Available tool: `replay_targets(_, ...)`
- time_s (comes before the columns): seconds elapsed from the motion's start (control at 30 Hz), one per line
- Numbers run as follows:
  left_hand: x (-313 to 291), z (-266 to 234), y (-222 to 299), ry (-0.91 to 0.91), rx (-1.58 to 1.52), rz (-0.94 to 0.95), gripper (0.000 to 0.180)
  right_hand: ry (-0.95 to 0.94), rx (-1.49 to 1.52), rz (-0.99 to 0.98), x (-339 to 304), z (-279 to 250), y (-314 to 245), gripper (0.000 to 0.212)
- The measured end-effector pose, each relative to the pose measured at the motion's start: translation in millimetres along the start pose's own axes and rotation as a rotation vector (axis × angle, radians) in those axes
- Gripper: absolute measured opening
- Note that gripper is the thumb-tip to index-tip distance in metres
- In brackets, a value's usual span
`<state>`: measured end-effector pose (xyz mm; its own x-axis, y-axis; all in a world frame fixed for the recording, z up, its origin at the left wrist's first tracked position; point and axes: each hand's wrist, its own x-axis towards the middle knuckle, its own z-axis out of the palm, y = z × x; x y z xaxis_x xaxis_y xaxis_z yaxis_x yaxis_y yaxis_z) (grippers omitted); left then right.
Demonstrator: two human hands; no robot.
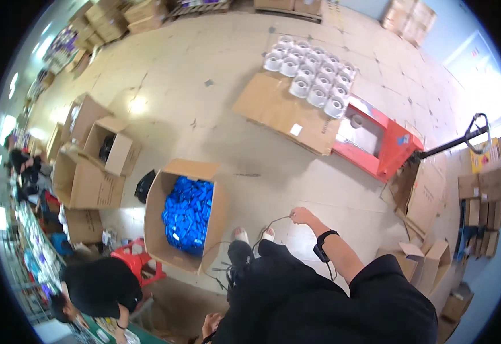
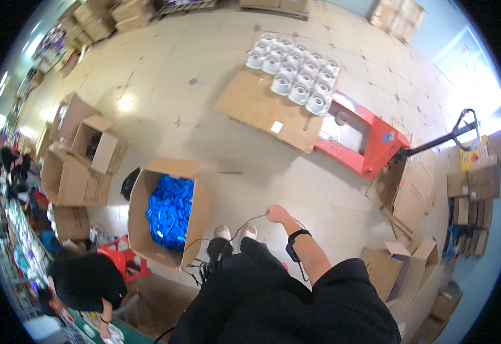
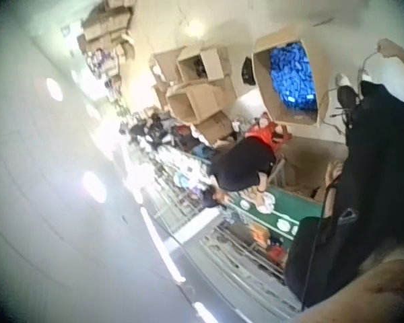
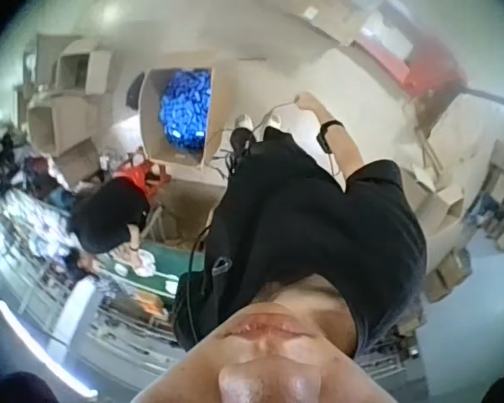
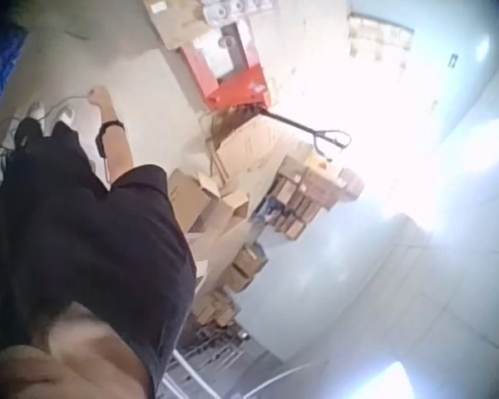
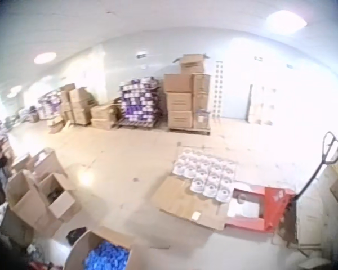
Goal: The person assembles white plastic light fixture components on a green workbench. They pick up a base unit with a bulb socket and attach a cylindrical outer casing, then place the finished unit on a cardboard box. The person repeats this process for multiple units, occasionally moving between the workbench and the box.
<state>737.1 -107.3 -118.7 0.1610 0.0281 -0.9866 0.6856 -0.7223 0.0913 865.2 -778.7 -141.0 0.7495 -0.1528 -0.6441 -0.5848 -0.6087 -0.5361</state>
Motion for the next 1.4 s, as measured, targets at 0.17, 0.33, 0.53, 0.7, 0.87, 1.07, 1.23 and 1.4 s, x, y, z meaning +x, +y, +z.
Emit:
replay_targets(0.17,84.1,-48.0,259.1,-0.016,0.718,0.518,0.037,0.240,0.009,0.072,20.9,-69.8,75.4,0.023)
replay_targets(0.33,165.9,-88.1,554.1,0.340,0.882,0.800,0.022,0.454,0.148,0.198,65.1,-189.7,110.8,0.020)
replay_targets(0.53,130.6,103.2,960.2,0.320,0.946,1.023,0.029,0.732,-0.012,0.276,150.0,-335.1,177.5,0.029)
replay_targets(0.7,171.1,291.5,1194.0,0.226,1.169,1.616,0.040,0.820,-0.173,0.192,276.5,-419.2,239.2,0.049)
replay_targets(0.87,218.0,415.5,1334.6,0.318,1.389,1.816,0.057,0.937,-0.256,0.146,396.9,-504.9,296.2,0.051)
replay_targets(1.07,298.2,464.7,1375.1,0.375,1.681,1.695,0.028,0.829,-0.435,0.168,469.7,-525.8,348.4,0.038)
replay_targets(1.23,307.9,475.4,1377.1,0.374,1.786,1.552,0.017,0.630,-0.348,0.237,475.6,-541.2,355.0,0.022)
replay_targets(1.4,324.1,476.7,1360.6,0.392,1.784,1.534,0.007,0.502,-0.357,0.299,489.5,-537.7,361.9,0.011)
